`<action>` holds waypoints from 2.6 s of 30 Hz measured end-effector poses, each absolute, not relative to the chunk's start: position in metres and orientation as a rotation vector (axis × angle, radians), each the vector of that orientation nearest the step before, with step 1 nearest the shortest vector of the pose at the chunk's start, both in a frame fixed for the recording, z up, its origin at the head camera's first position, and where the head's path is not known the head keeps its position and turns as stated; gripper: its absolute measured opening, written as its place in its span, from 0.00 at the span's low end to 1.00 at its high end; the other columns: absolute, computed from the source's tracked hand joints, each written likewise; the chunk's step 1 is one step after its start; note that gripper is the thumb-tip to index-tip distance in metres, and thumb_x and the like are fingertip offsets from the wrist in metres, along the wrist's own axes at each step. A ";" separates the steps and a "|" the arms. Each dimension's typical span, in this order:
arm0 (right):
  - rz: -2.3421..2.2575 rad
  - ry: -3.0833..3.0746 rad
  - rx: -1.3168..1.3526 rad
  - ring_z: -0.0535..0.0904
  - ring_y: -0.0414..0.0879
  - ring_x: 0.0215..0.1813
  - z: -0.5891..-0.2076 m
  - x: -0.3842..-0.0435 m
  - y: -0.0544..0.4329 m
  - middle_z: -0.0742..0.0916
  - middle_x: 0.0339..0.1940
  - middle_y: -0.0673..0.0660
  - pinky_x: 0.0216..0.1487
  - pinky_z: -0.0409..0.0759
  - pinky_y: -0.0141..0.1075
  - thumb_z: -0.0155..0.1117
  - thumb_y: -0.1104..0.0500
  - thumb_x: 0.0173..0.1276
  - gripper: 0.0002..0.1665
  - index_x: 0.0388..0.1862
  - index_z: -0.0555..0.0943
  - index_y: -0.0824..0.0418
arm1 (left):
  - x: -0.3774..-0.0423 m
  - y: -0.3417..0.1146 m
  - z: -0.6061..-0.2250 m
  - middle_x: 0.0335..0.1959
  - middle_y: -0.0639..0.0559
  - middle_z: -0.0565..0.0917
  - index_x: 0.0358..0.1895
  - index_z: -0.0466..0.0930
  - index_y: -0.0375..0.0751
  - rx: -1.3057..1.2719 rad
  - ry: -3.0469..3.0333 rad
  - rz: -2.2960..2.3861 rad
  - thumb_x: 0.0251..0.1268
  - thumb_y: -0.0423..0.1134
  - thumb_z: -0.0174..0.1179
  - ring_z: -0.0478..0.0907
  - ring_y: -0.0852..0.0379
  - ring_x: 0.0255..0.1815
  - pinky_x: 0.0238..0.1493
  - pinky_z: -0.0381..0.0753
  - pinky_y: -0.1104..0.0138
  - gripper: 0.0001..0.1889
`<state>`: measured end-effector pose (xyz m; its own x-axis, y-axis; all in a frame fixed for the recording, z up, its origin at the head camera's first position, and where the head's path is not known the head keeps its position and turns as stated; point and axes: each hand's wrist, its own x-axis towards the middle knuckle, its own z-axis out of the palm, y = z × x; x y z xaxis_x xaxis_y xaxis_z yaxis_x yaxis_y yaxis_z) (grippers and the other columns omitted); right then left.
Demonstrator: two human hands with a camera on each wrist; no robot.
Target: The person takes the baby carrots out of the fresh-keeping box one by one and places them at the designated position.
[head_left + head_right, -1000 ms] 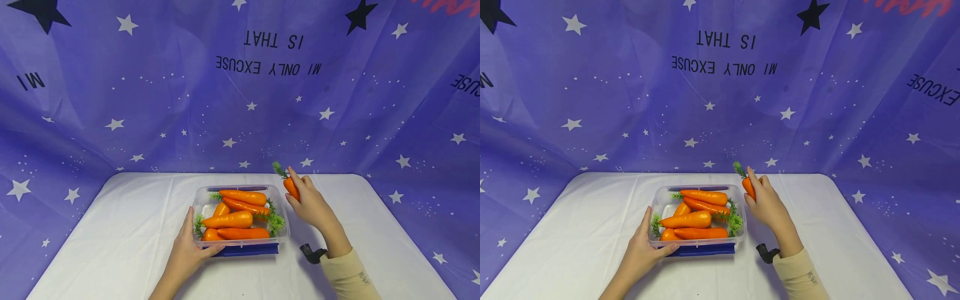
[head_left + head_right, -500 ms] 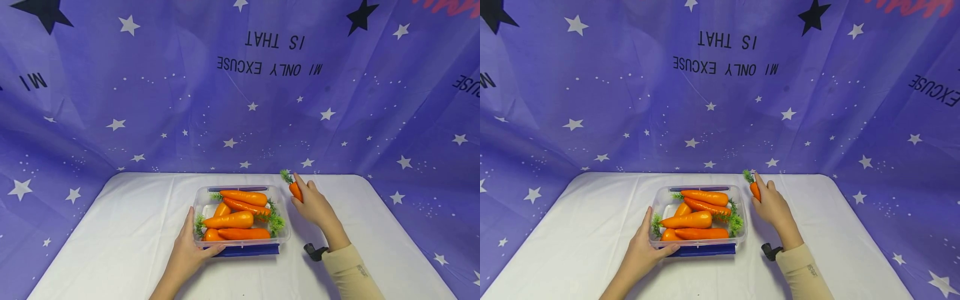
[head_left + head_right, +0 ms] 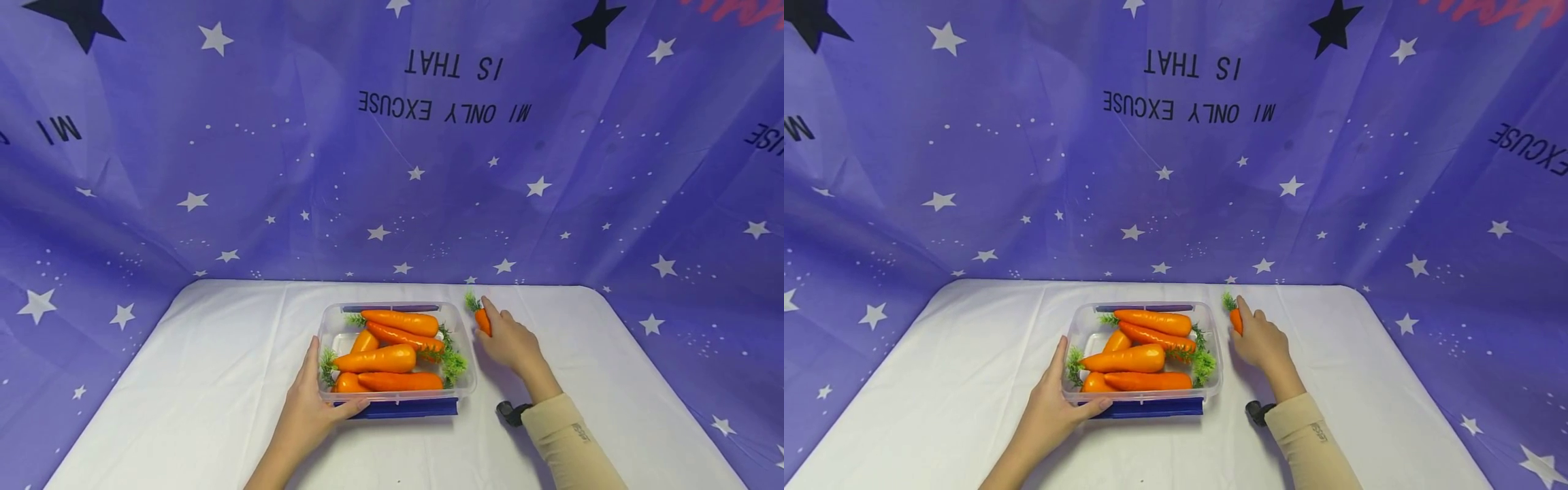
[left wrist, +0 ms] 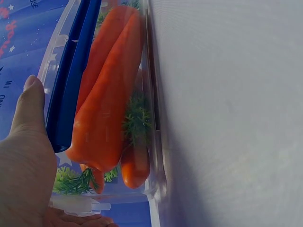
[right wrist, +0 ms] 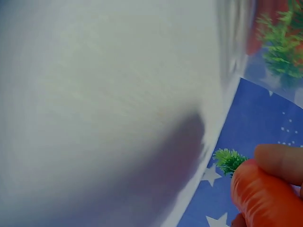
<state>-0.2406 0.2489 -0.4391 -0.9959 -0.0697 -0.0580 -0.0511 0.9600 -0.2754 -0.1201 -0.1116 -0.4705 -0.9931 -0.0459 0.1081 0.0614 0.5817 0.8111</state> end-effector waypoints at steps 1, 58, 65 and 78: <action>-0.419 3.032 -0.092 0.81 0.70 0.50 -0.441 -0.241 0.249 0.75 0.65 0.74 0.42 0.80 0.60 0.53 0.44 0.74 0.44 0.82 0.50 0.54 | -0.120 -0.111 -0.470 0.81 0.37 0.49 0.81 0.35 0.45 -0.015 -2.687 -1.385 0.35 0.71 0.74 0.53 0.36 0.79 0.74 0.58 0.41 0.74; -0.236 3.054 -0.072 0.74 0.68 0.51 -0.432 -0.240 0.250 0.72 0.62 0.69 0.29 0.78 0.54 0.50 0.37 0.73 0.47 0.83 0.45 0.47 | -0.120 -0.113 -0.470 0.81 0.39 0.48 0.82 0.35 0.48 -0.014 -2.694 -1.401 0.36 0.72 0.73 0.52 0.37 0.80 0.75 0.57 0.41 0.73; -0.321 3.185 -0.197 0.74 0.63 0.50 -0.400 -0.232 0.239 0.75 0.60 0.65 0.32 0.78 0.52 0.50 0.35 0.74 0.43 0.82 0.50 0.43 | -0.120 -0.113 -0.470 0.81 0.39 0.48 0.82 0.35 0.48 -0.017 -2.694 -1.400 0.36 0.72 0.73 0.52 0.37 0.80 0.75 0.58 0.41 0.73; -0.377 3.202 -0.622 0.76 0.60 0.54 -0.362 -0.207 0.181 0.75 0.64 0.61 0.41 0.83 0.52 0.56 0.36 0.72 0.42 0.81 0.52 0.36 | -0.120 -0.113 -0.469 0.81 0.39 0.48 0.82 0.34 0.49 -0.010 -2.714 -1.383 0.35 0.73 0.72 0.52 0.37 0.80 0.75 0.58 0.42 0.74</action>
<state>-0.2067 0.1808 -0.3625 -0.9186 -0.3513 0.1811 -0.3837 0.9025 -0.1958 -0.1197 -0.1128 -0.4694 -0.9954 -0.0376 0.0884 0.0494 0.5888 0.8068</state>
